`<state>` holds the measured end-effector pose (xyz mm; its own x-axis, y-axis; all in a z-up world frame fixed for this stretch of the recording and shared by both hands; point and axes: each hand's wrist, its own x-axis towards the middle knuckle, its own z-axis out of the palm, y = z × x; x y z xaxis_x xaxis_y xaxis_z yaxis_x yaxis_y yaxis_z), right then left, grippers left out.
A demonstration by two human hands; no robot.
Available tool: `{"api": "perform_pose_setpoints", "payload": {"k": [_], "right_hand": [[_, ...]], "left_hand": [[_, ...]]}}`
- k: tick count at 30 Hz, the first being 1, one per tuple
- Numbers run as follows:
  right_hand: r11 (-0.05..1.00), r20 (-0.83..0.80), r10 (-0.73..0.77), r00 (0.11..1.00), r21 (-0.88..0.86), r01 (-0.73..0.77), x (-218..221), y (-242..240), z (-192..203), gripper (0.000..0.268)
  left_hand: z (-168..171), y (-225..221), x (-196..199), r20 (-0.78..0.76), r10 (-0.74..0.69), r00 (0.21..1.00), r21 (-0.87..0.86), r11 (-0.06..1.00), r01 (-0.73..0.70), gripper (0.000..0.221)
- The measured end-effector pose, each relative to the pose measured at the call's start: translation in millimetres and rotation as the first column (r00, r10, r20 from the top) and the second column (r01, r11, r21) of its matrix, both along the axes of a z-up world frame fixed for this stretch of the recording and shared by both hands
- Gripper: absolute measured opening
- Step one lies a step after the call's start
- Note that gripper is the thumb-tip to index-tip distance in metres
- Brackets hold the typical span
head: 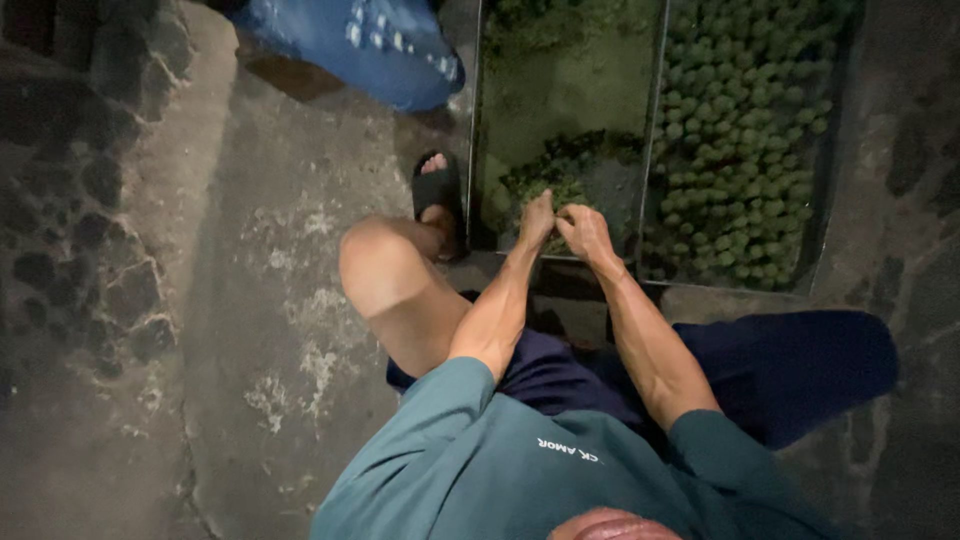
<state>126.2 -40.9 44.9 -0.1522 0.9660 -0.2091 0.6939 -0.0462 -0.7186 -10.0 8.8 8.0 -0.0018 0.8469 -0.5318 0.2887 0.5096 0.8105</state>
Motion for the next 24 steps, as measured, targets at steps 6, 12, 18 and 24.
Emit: {"api": "perform_pose_setpoints", "payload": {"k": [6,12,18,24], "right_hand": [[0.875,-0.146,-0.449,0.881,-0.274,0.400,-1,9,17,0.039],[0.798,-0.380,-0.595,0.708,-0.386,0.463,39,5,7,0.017],[0.798,-0.436,-0.599,0.672,-0.257,0.545,69,-31,-38,0.061],[0.933,-0.736,-0.358,0.574,-0.259,0.251,85,-20,21,0.031]], "left_hand": [[-14,1,-17,0.036,0.130,0.991,-0.043,0.991,-0.128,0.046],[-41,-3,-6,0.069,0.087,0.994,-0.109,0.991,-0.080,0.034],[-70,-17,-10,0.190,0.014,0.982,0.030,0.999,-0.020,0.045],[-12,-15,-14,0.553,0.226,0.802,-0.153,0.974,-0.169,0.037]]}}
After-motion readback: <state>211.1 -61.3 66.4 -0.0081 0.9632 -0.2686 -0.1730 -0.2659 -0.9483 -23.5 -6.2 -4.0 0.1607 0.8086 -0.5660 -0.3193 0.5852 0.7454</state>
